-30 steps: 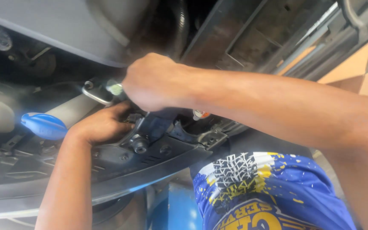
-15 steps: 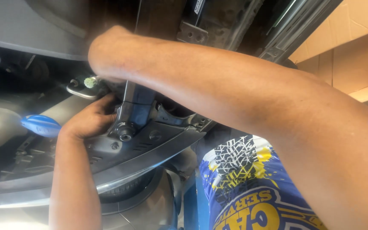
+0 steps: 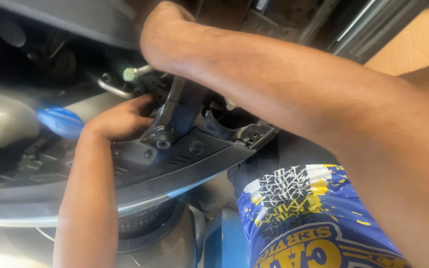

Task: Removing and replacing a car part from the front radiator support of a vehicle using tools.

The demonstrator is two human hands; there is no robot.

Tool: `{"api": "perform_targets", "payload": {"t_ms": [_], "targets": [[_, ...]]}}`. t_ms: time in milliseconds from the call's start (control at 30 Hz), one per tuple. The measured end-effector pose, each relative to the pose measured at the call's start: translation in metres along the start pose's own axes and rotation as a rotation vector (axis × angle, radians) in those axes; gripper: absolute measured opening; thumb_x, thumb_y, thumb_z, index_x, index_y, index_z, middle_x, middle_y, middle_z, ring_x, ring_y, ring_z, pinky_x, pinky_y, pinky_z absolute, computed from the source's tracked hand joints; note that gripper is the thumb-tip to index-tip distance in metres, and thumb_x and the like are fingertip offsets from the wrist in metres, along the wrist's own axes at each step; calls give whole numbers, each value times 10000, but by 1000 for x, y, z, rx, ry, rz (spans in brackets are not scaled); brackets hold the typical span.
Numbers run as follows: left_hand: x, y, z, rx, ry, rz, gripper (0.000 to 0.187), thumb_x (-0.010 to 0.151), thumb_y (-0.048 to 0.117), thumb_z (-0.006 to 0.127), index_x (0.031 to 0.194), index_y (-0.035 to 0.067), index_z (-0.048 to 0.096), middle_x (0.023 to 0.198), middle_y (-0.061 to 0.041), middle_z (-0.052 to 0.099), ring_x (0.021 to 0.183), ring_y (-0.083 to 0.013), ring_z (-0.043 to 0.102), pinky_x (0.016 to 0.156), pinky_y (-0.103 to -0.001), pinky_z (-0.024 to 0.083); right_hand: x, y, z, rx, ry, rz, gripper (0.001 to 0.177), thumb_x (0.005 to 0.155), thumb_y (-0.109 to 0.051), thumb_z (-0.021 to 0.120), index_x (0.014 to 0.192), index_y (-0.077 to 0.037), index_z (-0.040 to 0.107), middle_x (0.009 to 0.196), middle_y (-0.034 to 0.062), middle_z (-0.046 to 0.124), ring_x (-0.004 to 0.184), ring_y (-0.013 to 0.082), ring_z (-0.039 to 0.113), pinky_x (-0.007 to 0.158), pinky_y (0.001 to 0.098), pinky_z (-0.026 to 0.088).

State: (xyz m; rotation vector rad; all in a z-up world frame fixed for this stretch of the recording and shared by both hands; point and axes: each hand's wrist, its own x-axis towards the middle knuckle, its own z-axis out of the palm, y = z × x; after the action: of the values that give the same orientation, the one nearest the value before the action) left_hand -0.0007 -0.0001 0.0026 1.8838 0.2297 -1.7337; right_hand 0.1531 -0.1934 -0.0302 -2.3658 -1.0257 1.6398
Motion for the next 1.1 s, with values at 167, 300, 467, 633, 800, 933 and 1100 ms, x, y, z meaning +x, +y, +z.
{"api": "perform_targets", "payload": {"t_ms": [167,300,467,633,800,933,1100], "targets": [[-4,4,2,-86,-46,39,740,797,213,701,1504,155,492,1367,-121,694,1196,-222,664,999,-335,499,-2,-16,6,-60,-8,31,373,952,-414,629,1094,-108,789,1090,114,757,1068,336,695,874,482,558],[-12,11,0,-54,-48,77,747,756,198,737,1472,191,524,1344,-94,700,1197,-207,666,1002,-331,495,-14,-27,8,-122,-2,74,407,971,-449,617,1108,-106,787,1105,117,756,1085,341,691,888,487,555],[12,-16,1,19,-7,170,691,825,245,737,1478,169,527,1358,-94,675,1230,-212,628,1038,-342,460,-50,-30,31,-195,12,135,450,995,-493,603,1124,-102,785,1123,120,756,1106,347,687,904,494,552],[16,-19,3,89,26,158,609,879,310,709,1457,192,557,1297,-111,710,1189,-232,656,1029,-359,479,-59,-75,25,-243,33,129,415,985,-439,597,1072,-83,793,1033,148,756,1037,352,699,876,497,555],[-4,-1,-2,40,-2,92,614,835,291,707,1434,269,576,1269,-75,732,1155,-206,680,1001,-354,487,-74,-91,37,-407,191,49,301,908,-297,621,877,-64,809,844,152,758,886,336,734,794,465,584],[1,-7,0,21,-9,121,633,831,282,717,1445,258,565,1286,-81,721,1166,-211,677,1009,-354,492,-65,-77,35,-306,184,65,261,887,-265,641,891,-60,801,846,159,758,875,347,733,776,473,580],[24,-32,5,-18,0,249,674,827,273,714,1465,164,527,1371,-104,684,1243,-236,650,1051,-350,483,-53,-68,17,-153,-41,76,298,917,-305,655,1005,-62,802,970,162,766,942,362,722,839,497,555]]}}
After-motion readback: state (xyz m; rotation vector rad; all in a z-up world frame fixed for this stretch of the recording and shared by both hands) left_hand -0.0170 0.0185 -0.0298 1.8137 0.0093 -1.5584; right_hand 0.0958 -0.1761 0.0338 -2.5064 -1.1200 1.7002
